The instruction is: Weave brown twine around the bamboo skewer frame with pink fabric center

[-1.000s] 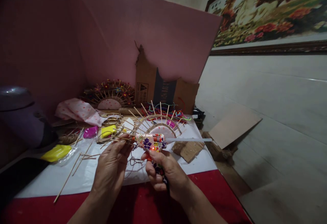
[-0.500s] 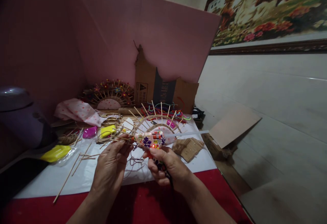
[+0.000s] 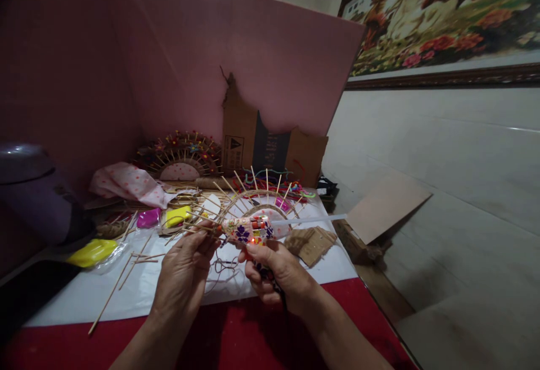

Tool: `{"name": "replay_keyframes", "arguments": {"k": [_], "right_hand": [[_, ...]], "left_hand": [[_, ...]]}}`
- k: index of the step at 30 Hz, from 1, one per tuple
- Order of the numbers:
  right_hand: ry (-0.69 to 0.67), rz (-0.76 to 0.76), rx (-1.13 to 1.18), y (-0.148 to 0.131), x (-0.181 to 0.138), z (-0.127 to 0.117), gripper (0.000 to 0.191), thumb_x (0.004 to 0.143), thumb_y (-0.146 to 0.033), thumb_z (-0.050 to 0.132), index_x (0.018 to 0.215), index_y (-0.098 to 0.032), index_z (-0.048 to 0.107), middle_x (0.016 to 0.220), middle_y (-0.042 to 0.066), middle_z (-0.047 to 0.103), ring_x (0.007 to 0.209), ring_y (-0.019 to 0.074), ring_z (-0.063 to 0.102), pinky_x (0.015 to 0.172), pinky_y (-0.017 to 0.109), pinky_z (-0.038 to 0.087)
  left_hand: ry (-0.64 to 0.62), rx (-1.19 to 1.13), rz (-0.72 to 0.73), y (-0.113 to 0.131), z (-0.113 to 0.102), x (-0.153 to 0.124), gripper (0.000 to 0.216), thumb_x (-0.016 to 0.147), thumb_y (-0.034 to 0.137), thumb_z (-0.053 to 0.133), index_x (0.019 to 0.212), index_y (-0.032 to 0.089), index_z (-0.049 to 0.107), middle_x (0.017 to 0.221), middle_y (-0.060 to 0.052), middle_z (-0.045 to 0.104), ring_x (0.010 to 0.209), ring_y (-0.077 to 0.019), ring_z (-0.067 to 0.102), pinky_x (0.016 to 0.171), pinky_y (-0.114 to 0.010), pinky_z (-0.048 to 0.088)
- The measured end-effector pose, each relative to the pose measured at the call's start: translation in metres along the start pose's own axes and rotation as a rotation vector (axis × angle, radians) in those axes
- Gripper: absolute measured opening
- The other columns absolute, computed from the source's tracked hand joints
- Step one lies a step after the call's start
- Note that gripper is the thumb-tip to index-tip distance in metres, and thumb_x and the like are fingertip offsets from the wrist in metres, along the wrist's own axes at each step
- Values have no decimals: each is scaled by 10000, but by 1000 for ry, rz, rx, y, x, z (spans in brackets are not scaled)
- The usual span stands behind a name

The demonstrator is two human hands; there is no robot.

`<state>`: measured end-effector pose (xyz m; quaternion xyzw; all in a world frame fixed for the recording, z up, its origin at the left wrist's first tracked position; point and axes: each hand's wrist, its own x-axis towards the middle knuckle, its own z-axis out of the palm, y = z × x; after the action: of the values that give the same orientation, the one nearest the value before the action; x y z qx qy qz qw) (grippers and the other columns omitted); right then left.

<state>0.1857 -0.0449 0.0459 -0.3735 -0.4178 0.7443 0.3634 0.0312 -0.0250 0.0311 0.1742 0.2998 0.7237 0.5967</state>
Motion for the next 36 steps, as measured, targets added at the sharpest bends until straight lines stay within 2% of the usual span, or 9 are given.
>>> {"name": "replay_keyframes", "arguments": {"k": [19,28,36], "right_hand": [[26,-34,-63,3,-4,7,257,808,-413,500,841,-161,536,534,-70,409,348,6,188,297,133,134],[69,-49,-20,5,-6,10,270,808,-423,505,843,-158,539,529,-70,403,356,7,207,300,125,134],[91,-78,-68,7,-5,10,284,798,-441,517,828,-159,534,529,-72,426,327,1,230,284,126,178]], "left_hand": [[0,-23,13,1,2,0,70,606,149,683,671,123,681,748,-17,666,687,-110,613,651,-218,482],[5,-19,14,1,2,-2,61,619,153,676,672,123,682,778,-21,659,698,-110,606,628,-206,483],[11,-13,7,1,3,-2,86,606,155,684,687,124,682,765,-19,659,704,-110,605,628,-206,477]]}}
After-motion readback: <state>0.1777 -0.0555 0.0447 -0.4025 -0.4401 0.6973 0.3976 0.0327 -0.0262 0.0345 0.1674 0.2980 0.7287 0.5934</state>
